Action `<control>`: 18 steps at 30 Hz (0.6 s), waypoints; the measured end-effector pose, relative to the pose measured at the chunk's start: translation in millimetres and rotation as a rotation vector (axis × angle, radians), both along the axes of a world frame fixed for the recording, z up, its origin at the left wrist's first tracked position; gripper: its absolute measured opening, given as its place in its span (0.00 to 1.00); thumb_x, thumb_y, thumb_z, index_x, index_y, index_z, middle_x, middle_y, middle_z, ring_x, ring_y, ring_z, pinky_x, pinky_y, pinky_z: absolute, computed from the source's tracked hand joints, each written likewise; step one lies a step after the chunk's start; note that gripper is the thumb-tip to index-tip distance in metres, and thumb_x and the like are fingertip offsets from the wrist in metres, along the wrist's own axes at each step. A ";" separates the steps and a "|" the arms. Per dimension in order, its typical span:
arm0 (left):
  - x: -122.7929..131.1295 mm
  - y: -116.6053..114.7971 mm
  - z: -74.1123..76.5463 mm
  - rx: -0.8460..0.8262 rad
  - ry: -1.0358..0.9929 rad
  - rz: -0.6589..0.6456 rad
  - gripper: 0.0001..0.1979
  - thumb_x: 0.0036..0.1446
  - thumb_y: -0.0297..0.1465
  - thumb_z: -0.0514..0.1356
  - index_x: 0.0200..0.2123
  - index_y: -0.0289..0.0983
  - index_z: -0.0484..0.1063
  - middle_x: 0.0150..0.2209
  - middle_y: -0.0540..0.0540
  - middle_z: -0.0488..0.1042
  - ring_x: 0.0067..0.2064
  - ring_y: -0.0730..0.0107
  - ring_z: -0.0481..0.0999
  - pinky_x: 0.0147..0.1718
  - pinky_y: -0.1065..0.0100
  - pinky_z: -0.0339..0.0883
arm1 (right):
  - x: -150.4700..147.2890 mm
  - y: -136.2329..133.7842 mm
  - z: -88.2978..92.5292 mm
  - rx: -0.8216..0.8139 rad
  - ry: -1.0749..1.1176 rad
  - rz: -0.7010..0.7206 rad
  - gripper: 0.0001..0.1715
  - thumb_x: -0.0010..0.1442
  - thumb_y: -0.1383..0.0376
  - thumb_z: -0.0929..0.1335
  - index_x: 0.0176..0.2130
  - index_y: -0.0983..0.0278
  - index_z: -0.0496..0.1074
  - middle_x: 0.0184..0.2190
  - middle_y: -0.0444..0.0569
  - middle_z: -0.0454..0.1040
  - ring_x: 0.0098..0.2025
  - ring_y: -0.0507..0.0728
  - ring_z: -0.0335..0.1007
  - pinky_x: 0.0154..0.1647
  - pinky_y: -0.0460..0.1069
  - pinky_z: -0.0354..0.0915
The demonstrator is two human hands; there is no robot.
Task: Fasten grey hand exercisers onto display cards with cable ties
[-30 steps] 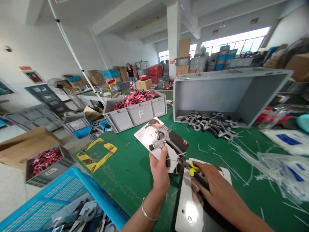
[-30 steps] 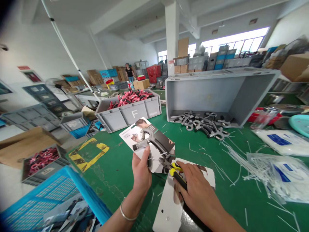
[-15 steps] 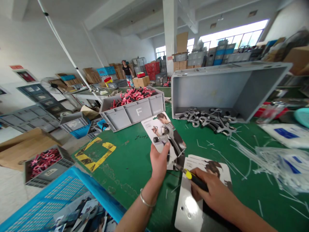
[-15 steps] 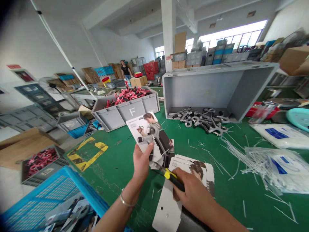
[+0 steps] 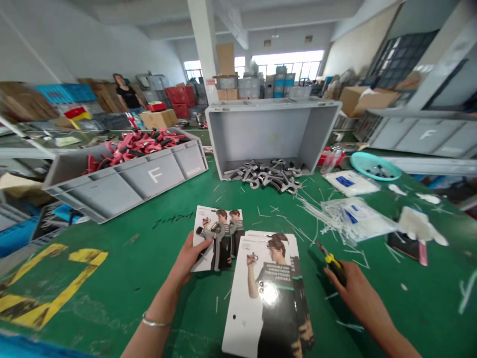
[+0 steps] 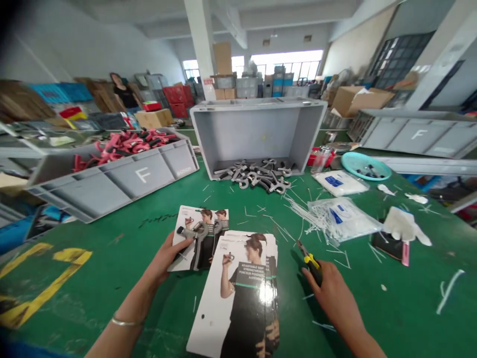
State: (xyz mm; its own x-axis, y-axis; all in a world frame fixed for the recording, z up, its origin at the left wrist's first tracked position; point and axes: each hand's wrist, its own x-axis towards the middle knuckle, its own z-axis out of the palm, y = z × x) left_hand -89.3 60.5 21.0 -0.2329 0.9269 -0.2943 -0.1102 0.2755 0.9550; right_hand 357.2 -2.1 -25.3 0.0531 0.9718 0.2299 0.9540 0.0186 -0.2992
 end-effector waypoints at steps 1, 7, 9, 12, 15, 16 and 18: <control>3.4 4.4 1.7 0.000 -0.030 -0.018 0.29 0.47 0.37 0.71 0.52 0.40 0.68 0.39 0.46 0.81 0.31 0.66 0.80 0.29 0.69 0.72 | 3.7 -2.8 -11.7 0.030 -0.071 0.018 0.33 0.63 0.41 0.60 0.46 0.66 0.71 0.43 0.61 0.76 0.44 0.70 0.74 0.45 0.66 0.69; -1.8 22.4 27.5 0.001 -0.019 -0.108 0.25 0.43 0.34 0.69 0.47 0.33 0.75 0.40 0.37 0.81 0.36 0.54 0.81 0.35 0.58 0.75 | 9.9 20.4 -34.6 0.105 -0.164 0.180 0.40 0.62 0.42 0.60 0.60 0.67 0.65 0.63 0.69 0.59 0.63 0.78 0.57 0.58 0.71 0.57; -2.0 25.4 29.8 0.010 0.072 -0.092 0.24 0.45 0.34 0.68 0.47 0.32 0.75 0.46 0.33 0.79 0.43 0.46 0.80 0.42 0.53 0.74 | 6.4 33.9 -34.4 0.099 -0.121 0.215 0.34 0.64 0.46 0.60 0.59 0.64 0.67 0.62 0.67 0.62 0.62 0.76 0.59 0.59 0.69 0.57; 13.9 31.6 22.1 0.033 0.274 0.000 0.32 0.47 0.32 0.67 0.57 0.32 0.69 0.61 0.28 0.67 0.62 0.35 0.64 0.55 0.43 0.62 | -5.5 40.5 -37.5 0.126 -0.052 0.231 0.29 0.65 0.48 0.59 0.53 0.63 0.71 0.56 0.64 0.68 0.57 0.74 0.65 0.55 0.68 0.60; 44.3 42.3 5.3 0.185 0.661 -0.088 0.35 0.55 0.27 0.60 0.66 0.40 0.58 0.70 0.37 0.51 0.71 0.45 0.44 0.65 0.45 0.44 | -20.7 34.8 -39.9 0.165 0.003 0.255 0.26 0.66 0.52 0.60 0.51 0.65 0.72 0.53 0.61 0.72 0.54 0.70 0.69 0.52 0.66 0.63; 55.3 46.3 -1.1 0.259 0.843 -0.197 0.32 0.58 0.27 0.58 0.66 0.43 0.59 0.70 0.41 0.52 0.71 0.48 0.45 0.65 0.46 0.42 | -24.9 32.6 -38.9 0.177 0.019 0.258 0.24 0.66 0.53 0.60 0.51 0.66 0.72 0.53 0.61 0.72 0.53 0.69 0.69 0.52 0.65 0.63; 74.9 53.0 -13.3 0.373 1.148 -0.419 0.25 0.61 0.30 0.57 0.61 0.49 0.66 0.67 0.44 0.61 0.69 0.46 0.52 0.64 0.45 0.43 | -29.9 29.4 -33.7 0.182 0.052 0.254 0.23 0.67 0.55 0.61 0.51 0.66 0.72 0.52 0.61 0.73 0.54 0.67 0.68 0.52 0.64 0.62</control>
State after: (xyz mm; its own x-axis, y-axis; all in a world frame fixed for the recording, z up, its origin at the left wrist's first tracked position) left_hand -14.4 113.5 7.7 0.1495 0.9733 0.1739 0.8558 -0.2155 0.4702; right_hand 327.4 27.4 -58.9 -0.1696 0.8985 0.4049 0.8956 0.3119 -0.3171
